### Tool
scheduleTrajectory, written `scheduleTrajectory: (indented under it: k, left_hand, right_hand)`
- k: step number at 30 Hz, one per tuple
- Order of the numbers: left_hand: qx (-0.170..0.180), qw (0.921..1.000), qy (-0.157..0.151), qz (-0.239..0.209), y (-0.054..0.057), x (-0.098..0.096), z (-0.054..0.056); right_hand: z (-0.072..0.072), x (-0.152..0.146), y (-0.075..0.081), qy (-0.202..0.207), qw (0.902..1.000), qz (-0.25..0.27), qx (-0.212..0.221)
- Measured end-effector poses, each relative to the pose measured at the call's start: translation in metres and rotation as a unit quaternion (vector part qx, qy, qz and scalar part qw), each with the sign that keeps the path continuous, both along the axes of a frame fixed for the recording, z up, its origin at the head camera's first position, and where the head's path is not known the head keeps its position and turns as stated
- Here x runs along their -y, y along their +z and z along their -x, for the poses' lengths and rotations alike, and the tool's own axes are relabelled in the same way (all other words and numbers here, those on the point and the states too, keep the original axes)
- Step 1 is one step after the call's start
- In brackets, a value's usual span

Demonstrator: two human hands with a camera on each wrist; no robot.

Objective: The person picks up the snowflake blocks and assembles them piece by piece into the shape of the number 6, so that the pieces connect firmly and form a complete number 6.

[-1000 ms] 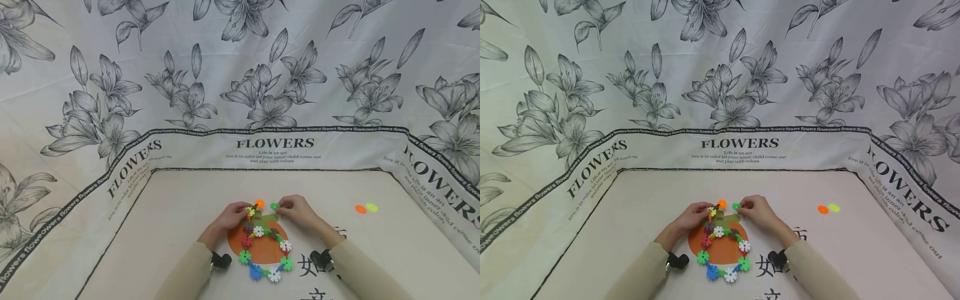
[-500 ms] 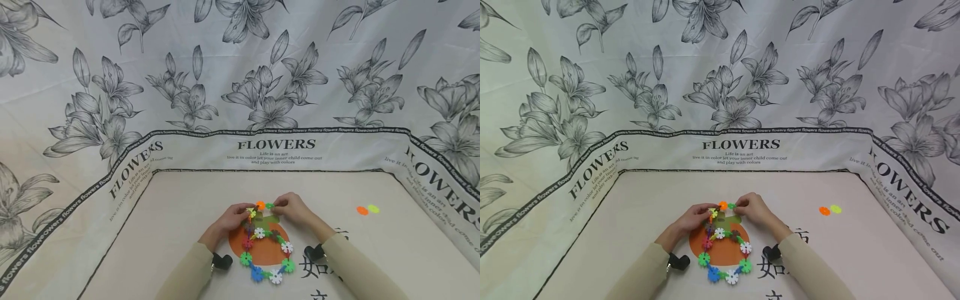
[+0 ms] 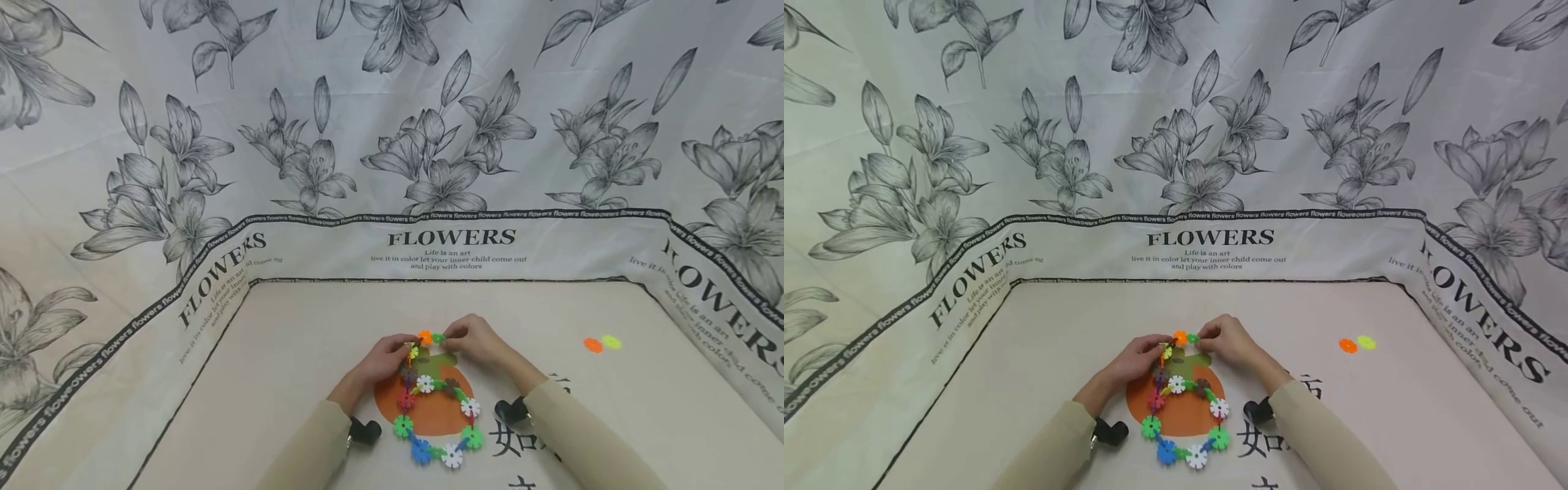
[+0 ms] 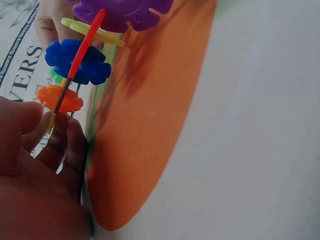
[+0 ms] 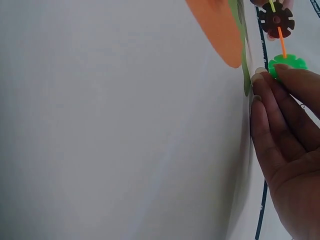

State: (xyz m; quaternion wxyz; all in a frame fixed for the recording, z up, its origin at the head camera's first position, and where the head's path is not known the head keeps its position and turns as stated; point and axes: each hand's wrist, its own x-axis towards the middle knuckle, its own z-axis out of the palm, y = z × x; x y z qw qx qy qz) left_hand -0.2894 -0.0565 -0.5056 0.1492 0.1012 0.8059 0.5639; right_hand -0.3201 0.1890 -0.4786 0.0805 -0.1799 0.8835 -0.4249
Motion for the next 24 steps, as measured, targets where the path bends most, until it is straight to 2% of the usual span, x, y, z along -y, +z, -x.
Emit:
scheduleTrajectory:
  k: [3, 5, 12, 17, 24]
  left_hand:
    - [0.0, 0.9999, 0.015, -0.004, -0.003, -0.0027, -0.0005]
    - [-0.012, 0.9998, 0.016, 0.002, -0.0032, -0.0043, 0.0001]
    - [-0.048, 0.9986, 0.003, 0.023, -0.0022, -0.0081, 0.0012]
    - [-0.046, 0.9988, 0.004, 0.019, -0.0026, -0.0085, 0.0008]
    - [-0.045, 0.9989, -0.014, 0.001, -0.0026, -0.0088, 0.0056]
  right_hand:
    - [0.0, -0.0007, -0.002, 0.008, 1.0, -0.002, 0.003]
    - [0.0004, -0.0009, -0.0021, 0.009, 0.9999, -0.004, 0.002]
    - [0.0023, 0.0004, -0.0019, 0.021, 0.9997, -0.009, 0.004]
    - [0.0027, 0.0017, -0.0031, 0.034, 0.9993, -0.012, -0.002]
    - [0.0068, 0.0013, -0.0041, 0.038, 0.999, -0.016, -0.017]
